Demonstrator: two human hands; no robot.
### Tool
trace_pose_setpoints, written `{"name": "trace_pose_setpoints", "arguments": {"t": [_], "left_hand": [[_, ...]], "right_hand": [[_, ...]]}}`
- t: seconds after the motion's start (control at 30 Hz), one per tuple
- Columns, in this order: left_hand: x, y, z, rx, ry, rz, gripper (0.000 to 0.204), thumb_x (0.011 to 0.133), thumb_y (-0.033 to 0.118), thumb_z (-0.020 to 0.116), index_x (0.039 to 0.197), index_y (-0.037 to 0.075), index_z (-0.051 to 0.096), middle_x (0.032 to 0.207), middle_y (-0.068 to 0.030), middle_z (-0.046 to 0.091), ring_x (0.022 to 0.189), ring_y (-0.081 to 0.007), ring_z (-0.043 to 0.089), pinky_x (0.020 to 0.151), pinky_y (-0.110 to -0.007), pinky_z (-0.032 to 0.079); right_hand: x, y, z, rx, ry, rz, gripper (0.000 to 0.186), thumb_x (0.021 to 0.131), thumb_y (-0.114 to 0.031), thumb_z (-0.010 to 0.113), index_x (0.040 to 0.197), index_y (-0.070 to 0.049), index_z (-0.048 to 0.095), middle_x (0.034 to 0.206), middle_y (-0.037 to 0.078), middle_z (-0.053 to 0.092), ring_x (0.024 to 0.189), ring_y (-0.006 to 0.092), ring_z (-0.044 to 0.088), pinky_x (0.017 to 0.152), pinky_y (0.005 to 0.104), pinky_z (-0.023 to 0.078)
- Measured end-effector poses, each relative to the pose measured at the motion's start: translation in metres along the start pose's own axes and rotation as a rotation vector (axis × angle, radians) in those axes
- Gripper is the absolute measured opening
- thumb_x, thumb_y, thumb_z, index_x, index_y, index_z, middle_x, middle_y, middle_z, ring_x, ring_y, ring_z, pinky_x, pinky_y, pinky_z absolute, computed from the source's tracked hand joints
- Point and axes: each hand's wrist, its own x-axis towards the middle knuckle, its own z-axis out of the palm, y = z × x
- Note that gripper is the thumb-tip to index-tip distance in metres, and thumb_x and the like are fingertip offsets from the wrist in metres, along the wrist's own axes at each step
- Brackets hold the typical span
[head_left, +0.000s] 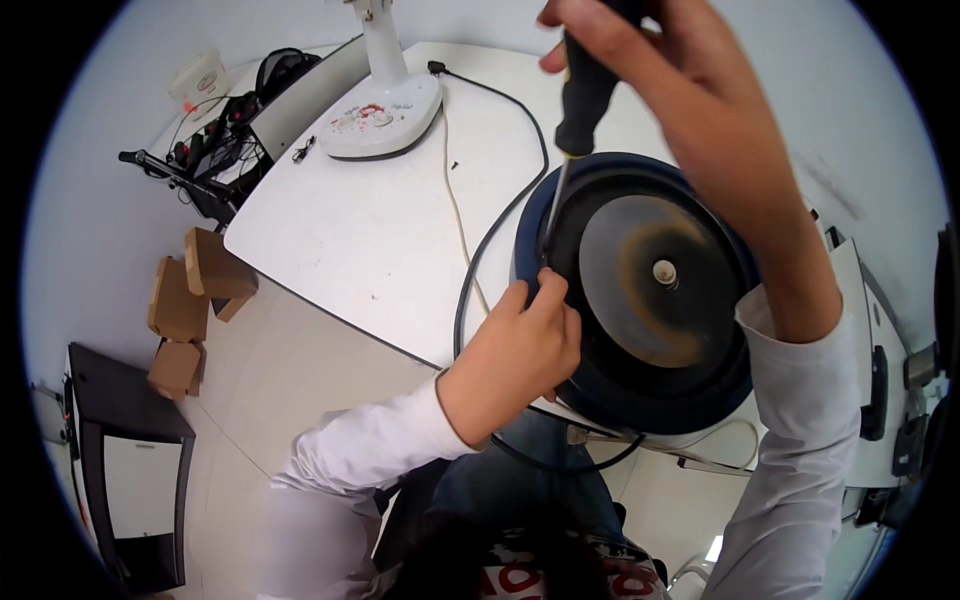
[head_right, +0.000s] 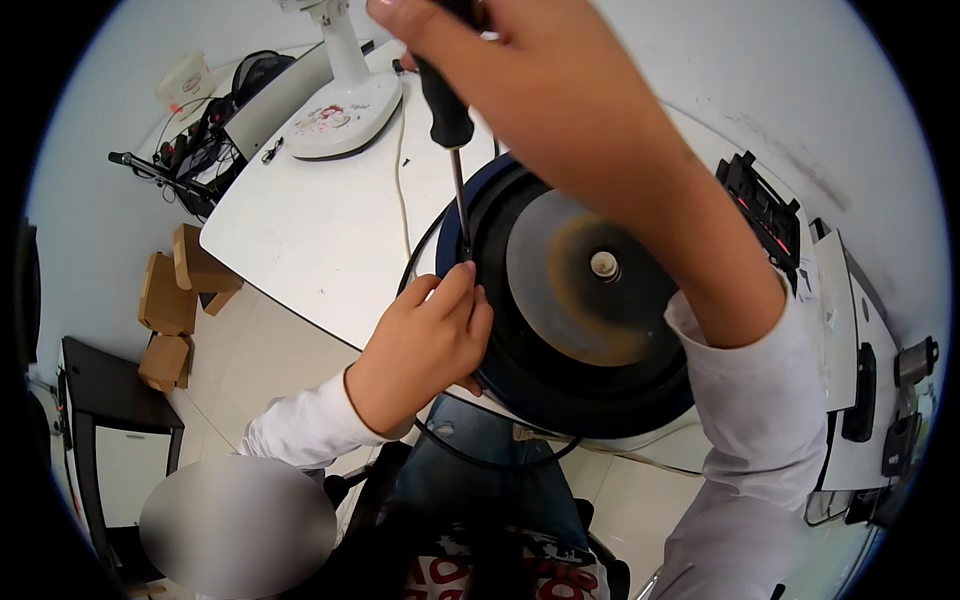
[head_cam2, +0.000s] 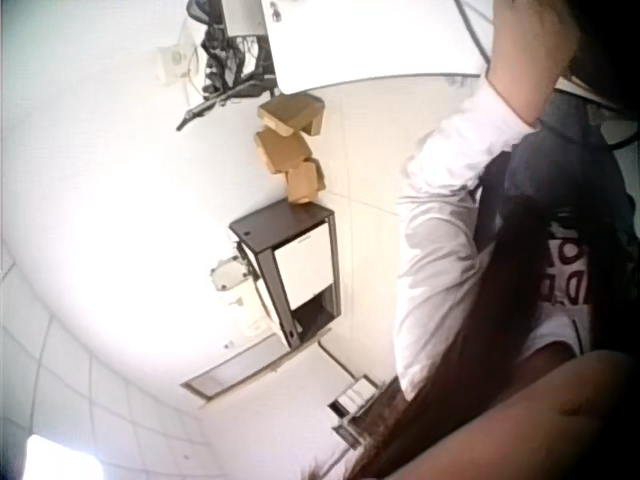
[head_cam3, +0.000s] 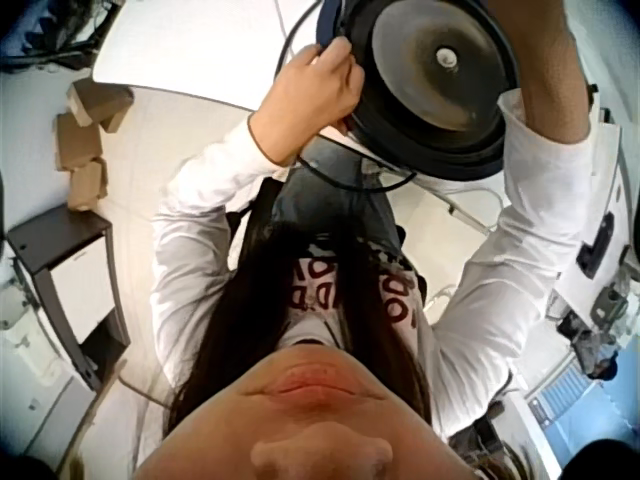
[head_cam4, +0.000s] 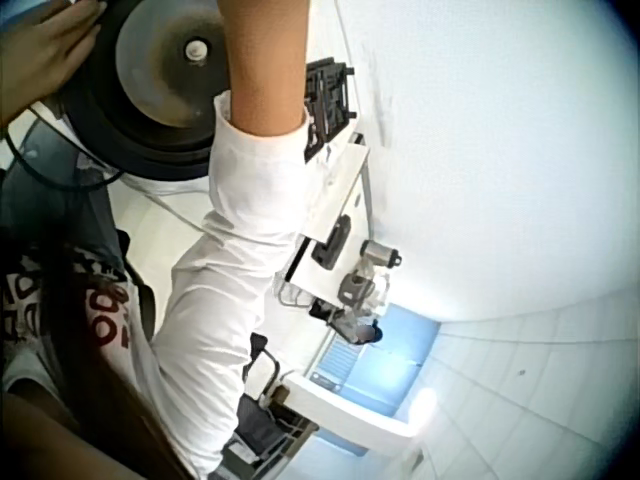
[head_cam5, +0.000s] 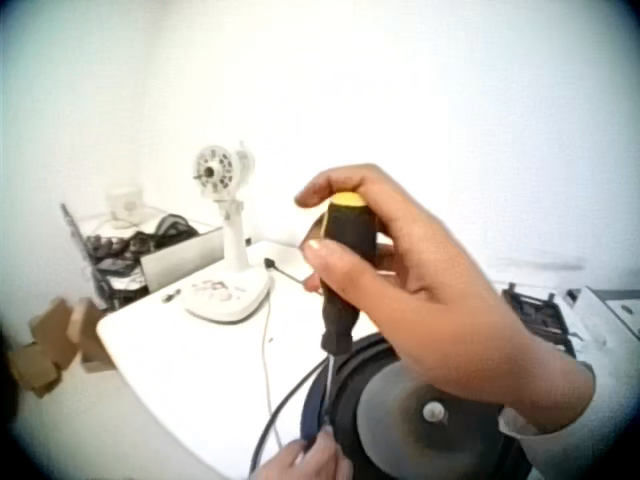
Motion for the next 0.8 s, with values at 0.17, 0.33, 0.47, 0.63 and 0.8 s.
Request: {"name": "trace_pose_setpoints", "arguments": {"t": [0.17, 0.33, 0.47, 0.63, 0.8], "left_hand": [[-0.002, 0.003, -0.006, 0.019, 0.026, -0.042, 0.076, 0.048, 0.04, 0.076, 0.107, -0.007, 0.061, 0.114, -0.0169, 0.06, 0.117, -0.0255, 0.047, 0.094, -0.034, 0.042], [-0.009, 0.009, -0.007, 0.074, 0.103, -0.082, 0.087, 0.049, 0.043, 0.078, 0.116, -0.007, 0.056, 0.122, -0.0168, 0.057, 0.121, -0.027, 0.046, 0.102, -0.042, 0.036], [-0.018, -0.003, -0.027, -0.116, 0.103, -0.024, 0.079, 0.059, 0.043, 0.079, 0.121, 0.0, 0.056, 0.126, -0.0143, 0.055, 0.122, -0.0292, 0.045, 0.103, -0.046, 0.036], [-0.034, -0.046, -0.067, -0.639, 0.31, -0.302, 0.056, 0.077, 0.029, 0.074, 0.121, 0.0, 0.056, 0.11, -0.0164, 0.064, 0.103, -0.029, 0.059, 0.093, -0.036, 0.044], [0.026, -0.049, -0.061, -1.105, 0.812, -0.333, 0.045, 0.087, 0.013, 0.062, 0.128, 0.001, 0.049, 0.109, -0.0116, 0.062, 0.106, -0.0202, 0.058, 0.096, -0.033, 0.043]], "right_hand": [[-0.006, -0.03, -0.022, -0.097, -0.215, 0.118, 0.036, 0.097, -0.022, 0.049, 0.123, 0.003, 0.044, 0.081, 0.006, 0.049, 0.071, 0.0132, 0.049, 0.064, 0.0268, 0.042], [-0.009, -0.055, -0.035, -0.465, -0.213, 0.021, 0.035, 0.093, -0.028, 0.056, 0.106, 0.004, 0.052, 0.077, 0.015, 0.059, 0.068, 0.021, 0.055, 0.064, 0.0311, 0.044], [-0.003, -0.055, -0.035, -0.662, -0.213, 0.083, 0.035, 0.09, -0.033, 0.059, 0.095, 0.002, 0.053, 0.078, 0.018, 0.061, 0.069, 0.0277, 0.06, 0.065, 0.0342, 0.048], [-0.004, -0.036, -0.01, -0.899, -0.072, -0.086, 0.033, 0.09, -0.032, 0.057, 0.095, 0.001, 0.054, 0.083, 0.018, 0.062, 0.069, 0.0307, 0.064, 0.061, 0.0391, 0.052], [0.009, -0.02, -0.004, -1.073, -0.031, -0.031, 0.037, 0.093, -0.036, 0.05, 0.094, 0.0, 0.059, 0.087, 0.019, 0.064, 0.072, 0.032, 0.066, 0.064, 0.0394, 0.054]]}}
